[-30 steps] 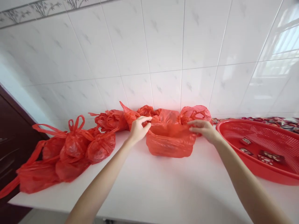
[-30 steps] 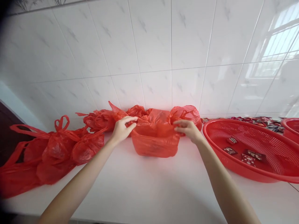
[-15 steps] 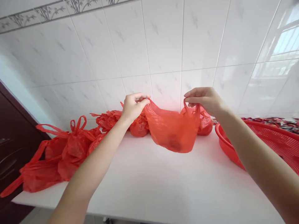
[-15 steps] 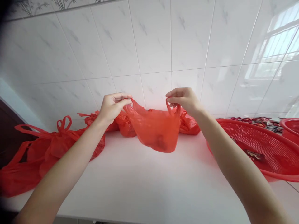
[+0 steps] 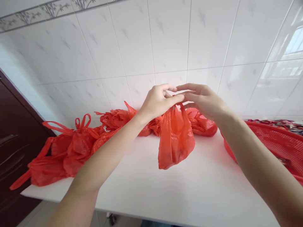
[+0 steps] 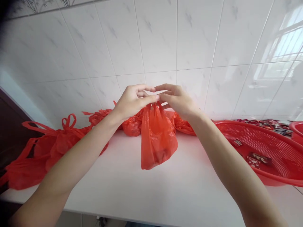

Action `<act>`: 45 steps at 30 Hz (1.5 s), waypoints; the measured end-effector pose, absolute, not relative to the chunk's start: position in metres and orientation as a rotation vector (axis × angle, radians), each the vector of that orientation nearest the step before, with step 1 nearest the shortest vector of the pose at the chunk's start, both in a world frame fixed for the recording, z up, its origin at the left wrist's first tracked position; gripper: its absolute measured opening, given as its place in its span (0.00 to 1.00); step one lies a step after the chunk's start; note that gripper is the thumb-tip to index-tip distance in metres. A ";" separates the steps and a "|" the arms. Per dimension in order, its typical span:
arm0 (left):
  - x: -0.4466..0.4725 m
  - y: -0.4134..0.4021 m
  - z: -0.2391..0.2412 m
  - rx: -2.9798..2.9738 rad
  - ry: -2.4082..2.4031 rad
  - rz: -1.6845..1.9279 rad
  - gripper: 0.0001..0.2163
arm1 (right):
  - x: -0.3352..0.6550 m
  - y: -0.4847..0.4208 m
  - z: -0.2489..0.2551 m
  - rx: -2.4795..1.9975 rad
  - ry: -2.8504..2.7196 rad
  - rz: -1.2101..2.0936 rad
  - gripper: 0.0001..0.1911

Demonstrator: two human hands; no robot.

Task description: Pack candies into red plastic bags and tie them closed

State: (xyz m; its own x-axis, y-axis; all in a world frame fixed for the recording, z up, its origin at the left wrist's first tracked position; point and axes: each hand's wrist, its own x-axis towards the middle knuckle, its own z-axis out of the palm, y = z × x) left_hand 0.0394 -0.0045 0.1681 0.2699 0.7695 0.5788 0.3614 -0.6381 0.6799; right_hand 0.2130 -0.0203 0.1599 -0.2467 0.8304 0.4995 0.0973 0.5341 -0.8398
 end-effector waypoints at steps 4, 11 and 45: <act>0.043 -0.008 0.170 2.229 1.048 1.227 0.09 | 0.216 -0.022 0.159 -0.785 -1.618 0.946 0.18; 0.043 -0.004 0.165 2.271 1.003 1.315 0.05 | 0.221 -0.026 0.155 -0.776 -1.636 0.890 0.15; 0.001 0.058 0.031 1.520 0.799 1.334 0.33 | 0.233 0.031 0.036 -0.490 -0.752 1.224 0.06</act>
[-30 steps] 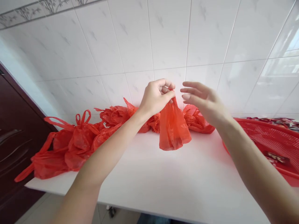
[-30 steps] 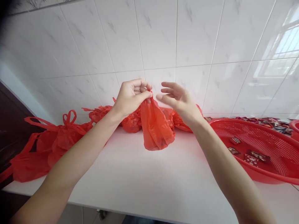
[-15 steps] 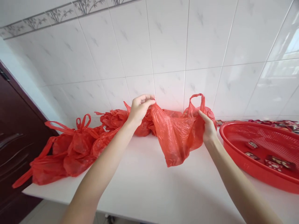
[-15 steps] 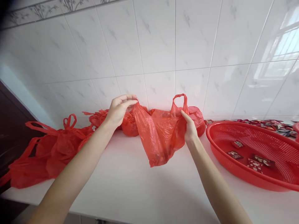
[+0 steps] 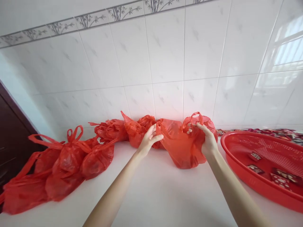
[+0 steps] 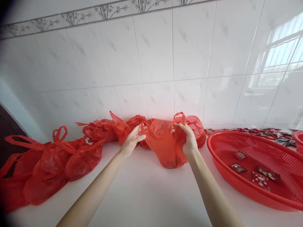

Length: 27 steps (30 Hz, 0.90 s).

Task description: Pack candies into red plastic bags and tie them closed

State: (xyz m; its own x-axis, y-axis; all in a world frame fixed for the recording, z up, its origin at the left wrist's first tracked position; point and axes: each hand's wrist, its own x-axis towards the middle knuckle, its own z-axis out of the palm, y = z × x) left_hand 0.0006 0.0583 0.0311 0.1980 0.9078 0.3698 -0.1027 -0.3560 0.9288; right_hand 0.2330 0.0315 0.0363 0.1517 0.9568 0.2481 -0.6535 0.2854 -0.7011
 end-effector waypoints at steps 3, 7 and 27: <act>0.010 0.062 0.030 1.573 0.803 1.272 0.31 | 0.235 0.033 0.035 -0.493 -0.766 1.184 0.08; 0.022 0.066 0.032 1.535 0.880 1.347 0.20 | 0.239 0.036 0.029 -0.583 -0.804 1.124 0.14; 0.011 0.032 0.082 1.503 0.460 1.382 0.18 | 0.240 0.023 0.042 -0.559 -0.976 1.273 0.17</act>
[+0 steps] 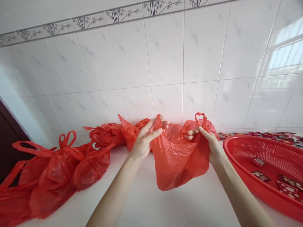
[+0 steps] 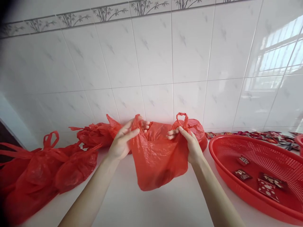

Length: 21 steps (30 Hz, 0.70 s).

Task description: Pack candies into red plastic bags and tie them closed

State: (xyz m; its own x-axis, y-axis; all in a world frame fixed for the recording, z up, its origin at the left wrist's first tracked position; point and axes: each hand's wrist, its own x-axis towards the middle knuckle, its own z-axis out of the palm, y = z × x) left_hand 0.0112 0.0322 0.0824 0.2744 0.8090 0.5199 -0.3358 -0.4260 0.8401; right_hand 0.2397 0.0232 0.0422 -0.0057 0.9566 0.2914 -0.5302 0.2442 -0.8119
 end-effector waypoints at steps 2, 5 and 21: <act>0.011 0.031 0.076 1.532 0.466 1.308 0.20 | 0.233 0.018 0.044 -0.579 -1.042 1.256 0.16; 0.011 0.030 0.071 1.598 0.425 1.150 0.17 | 0.225 0.008 0.048 -0.710 -1.234 1.210 0.16; 0.041 0.028 0.095 2.534 0.469 1.151 0.03 | 0.225 -0.012 0.053 -0.809 -1.872 1.153 0.04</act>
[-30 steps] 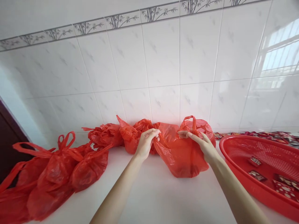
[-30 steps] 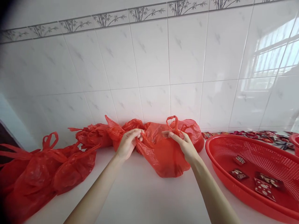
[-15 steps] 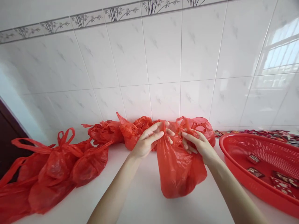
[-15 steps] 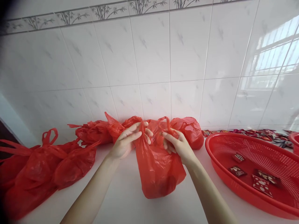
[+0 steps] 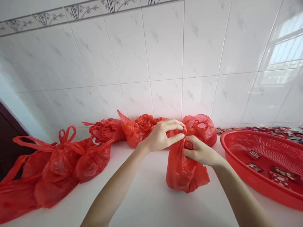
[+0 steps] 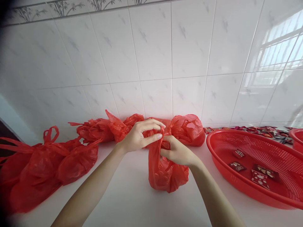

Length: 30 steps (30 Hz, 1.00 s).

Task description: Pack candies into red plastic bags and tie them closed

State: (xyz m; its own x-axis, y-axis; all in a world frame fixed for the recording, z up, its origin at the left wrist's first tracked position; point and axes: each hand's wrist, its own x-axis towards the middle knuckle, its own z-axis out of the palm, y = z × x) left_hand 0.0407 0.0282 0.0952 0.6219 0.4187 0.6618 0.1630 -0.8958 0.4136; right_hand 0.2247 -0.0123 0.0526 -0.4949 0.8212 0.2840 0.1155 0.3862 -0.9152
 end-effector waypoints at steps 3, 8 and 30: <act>0.044 0.032 0.094 2.480 0.575 1.145 0.06 | 0.227 -0.014 0.055 -0.830 -1.846 1.207 0.06; 0.049 0.032 0.086 2.397 0.714 1.233 0.07 | 0.230 -0.012 0.057 -0.854 -1.786 1.279 0.05; 0.056 0.044 0.047 1.382 0.694 0.649 0.23 | 0.243 -0.005 0.058 -0.966 -1.866 0.615 0.12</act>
State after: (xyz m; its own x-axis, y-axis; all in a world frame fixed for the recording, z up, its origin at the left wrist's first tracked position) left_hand 0.0559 0.0440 0.0467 0.6450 0.7620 -0.0583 -0.0080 0.0831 0.9965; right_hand 0.2427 -0.0050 0.0580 -0.2724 0.8229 0.4987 0.3650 0.5679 -0.7377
